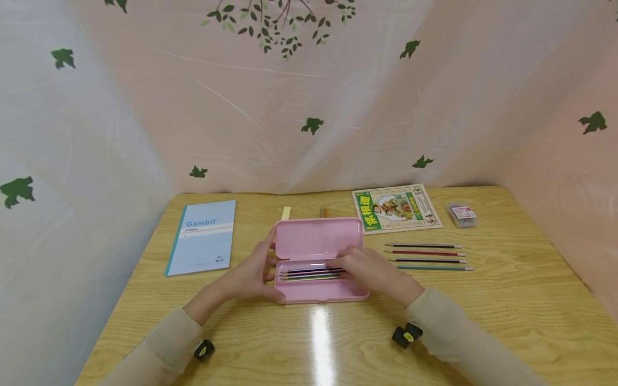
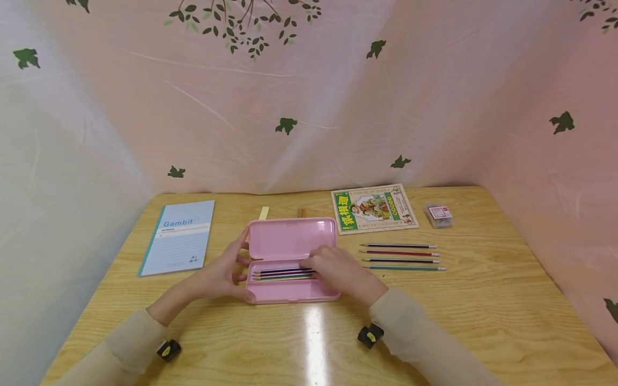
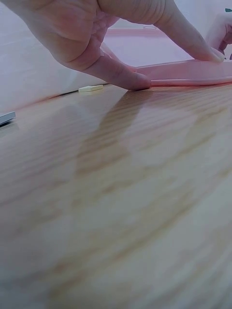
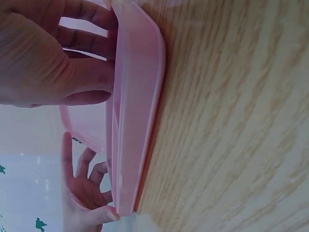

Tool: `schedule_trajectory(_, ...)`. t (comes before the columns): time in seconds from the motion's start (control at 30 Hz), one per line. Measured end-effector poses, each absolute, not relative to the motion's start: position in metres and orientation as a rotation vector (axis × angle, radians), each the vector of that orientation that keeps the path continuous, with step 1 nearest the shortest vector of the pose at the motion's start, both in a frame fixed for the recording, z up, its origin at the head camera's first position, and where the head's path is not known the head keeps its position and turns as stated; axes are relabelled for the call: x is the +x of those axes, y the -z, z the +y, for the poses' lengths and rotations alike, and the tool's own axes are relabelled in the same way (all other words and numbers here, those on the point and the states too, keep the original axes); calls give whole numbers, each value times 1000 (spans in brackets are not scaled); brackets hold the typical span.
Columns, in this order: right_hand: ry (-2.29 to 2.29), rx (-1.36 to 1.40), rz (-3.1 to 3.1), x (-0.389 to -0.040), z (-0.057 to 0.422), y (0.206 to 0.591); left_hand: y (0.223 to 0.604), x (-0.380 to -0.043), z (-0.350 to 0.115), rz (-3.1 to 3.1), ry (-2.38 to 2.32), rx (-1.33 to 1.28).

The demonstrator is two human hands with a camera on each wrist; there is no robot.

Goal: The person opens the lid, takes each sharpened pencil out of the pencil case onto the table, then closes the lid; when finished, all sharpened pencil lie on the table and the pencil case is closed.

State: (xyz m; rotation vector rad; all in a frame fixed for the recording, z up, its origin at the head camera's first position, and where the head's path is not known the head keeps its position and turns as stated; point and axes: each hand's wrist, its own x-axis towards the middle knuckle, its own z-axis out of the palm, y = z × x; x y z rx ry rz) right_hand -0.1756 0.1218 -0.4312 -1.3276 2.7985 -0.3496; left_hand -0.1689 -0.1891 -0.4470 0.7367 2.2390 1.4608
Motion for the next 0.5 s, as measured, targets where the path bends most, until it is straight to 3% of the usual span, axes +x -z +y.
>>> schedule_trajectory(0.5, 438, -1208, 2753, -178, 119, 429, 448, -170, -190, 2274, -1416, 731)
